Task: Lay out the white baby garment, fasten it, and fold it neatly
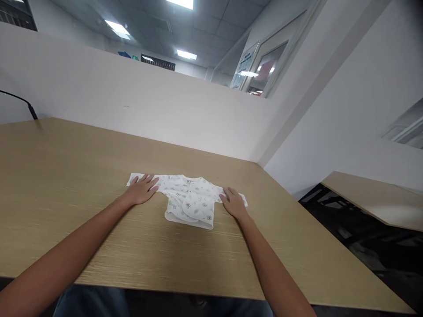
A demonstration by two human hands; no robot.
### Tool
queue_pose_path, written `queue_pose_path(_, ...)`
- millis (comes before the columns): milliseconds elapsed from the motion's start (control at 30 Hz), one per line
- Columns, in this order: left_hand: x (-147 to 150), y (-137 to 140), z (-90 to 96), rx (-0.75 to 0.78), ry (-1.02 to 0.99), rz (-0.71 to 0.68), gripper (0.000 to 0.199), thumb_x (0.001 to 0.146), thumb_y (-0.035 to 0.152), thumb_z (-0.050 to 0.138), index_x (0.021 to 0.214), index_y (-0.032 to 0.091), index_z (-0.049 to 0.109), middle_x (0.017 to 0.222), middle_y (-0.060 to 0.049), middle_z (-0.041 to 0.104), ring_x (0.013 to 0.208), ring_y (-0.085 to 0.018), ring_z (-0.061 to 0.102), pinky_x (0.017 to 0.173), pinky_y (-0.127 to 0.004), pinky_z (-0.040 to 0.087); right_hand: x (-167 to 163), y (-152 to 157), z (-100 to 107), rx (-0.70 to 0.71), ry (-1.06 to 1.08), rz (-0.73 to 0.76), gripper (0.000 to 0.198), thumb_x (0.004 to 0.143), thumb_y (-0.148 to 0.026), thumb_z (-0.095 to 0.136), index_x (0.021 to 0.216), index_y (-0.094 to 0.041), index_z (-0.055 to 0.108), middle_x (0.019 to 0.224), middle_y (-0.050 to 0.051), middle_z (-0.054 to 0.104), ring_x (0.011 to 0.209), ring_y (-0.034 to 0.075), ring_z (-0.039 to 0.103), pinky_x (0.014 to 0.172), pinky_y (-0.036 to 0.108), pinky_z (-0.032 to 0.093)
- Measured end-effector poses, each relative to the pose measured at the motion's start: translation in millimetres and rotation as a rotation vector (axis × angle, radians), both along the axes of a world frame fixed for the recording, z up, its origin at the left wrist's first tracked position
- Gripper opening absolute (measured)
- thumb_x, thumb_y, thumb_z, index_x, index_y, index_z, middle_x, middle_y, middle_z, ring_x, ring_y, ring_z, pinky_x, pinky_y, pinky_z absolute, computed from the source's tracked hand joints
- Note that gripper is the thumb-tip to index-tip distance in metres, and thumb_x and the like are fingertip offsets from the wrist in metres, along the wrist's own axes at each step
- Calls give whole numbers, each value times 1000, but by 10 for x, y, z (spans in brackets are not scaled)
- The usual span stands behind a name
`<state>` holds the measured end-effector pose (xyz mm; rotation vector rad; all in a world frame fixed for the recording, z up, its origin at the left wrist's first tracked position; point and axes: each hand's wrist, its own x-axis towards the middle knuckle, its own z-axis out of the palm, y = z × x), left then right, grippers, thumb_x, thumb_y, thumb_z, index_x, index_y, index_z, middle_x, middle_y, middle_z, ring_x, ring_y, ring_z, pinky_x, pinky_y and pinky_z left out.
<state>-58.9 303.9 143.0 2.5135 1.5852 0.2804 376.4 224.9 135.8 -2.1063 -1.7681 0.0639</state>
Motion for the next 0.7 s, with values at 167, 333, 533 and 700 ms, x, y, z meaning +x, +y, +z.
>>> queue_pose_path(167, 62, -18, 6, 63, -12, 9, 64, 101, 55, 25, 152, 23, 45, 165, -11, 34, 152, -33, 27, 121, -62, 18, -557, -199, 248, 294, 233, 282, 35, 94, -41, 52, 112, -19, 71, 122, 12, 66, 113, 26, 59, 98, 39, 47)
queue_pose_path(333, 72, -23, 8, 71, -43, 36, 59, 100, 54, 32, 149, 25, 49, 163, -9, 38, 151, -32, 30, 122, -60, 20, -1405, -595, 465, 31, 391, 707, 34, 100, -39, 48, 90, -22, 76, 83, 3, 72, 71, 16, 59, 64, 27, 42)
queue_pose_path(533, 112, -48, 17, 112, -111, 66, 51, 99, 50, 38, 140, 27, 57, 157, -8, 47, 146, -30, 37, 121, -60, 22, -1772, -839, 384, -91, 80, 765, 30, 95, -35, 56, 119, -28, 71, 75, 0, 68, 66, 15, 56, 64, 27, 33)
queue_pose_path(700, 118, -29, 20, 132, -154, 63, 43, 99, 40, 38, 132, 26, 62, 150, -10, 54, 142, -29, 43, 118, -66, 25, -1781, -820, 390, -109, 80, 801, 37, 99, -37, 49, 71, -20, 64, 59, -2, 54, 56, 11, 43, 60, 27, 28)
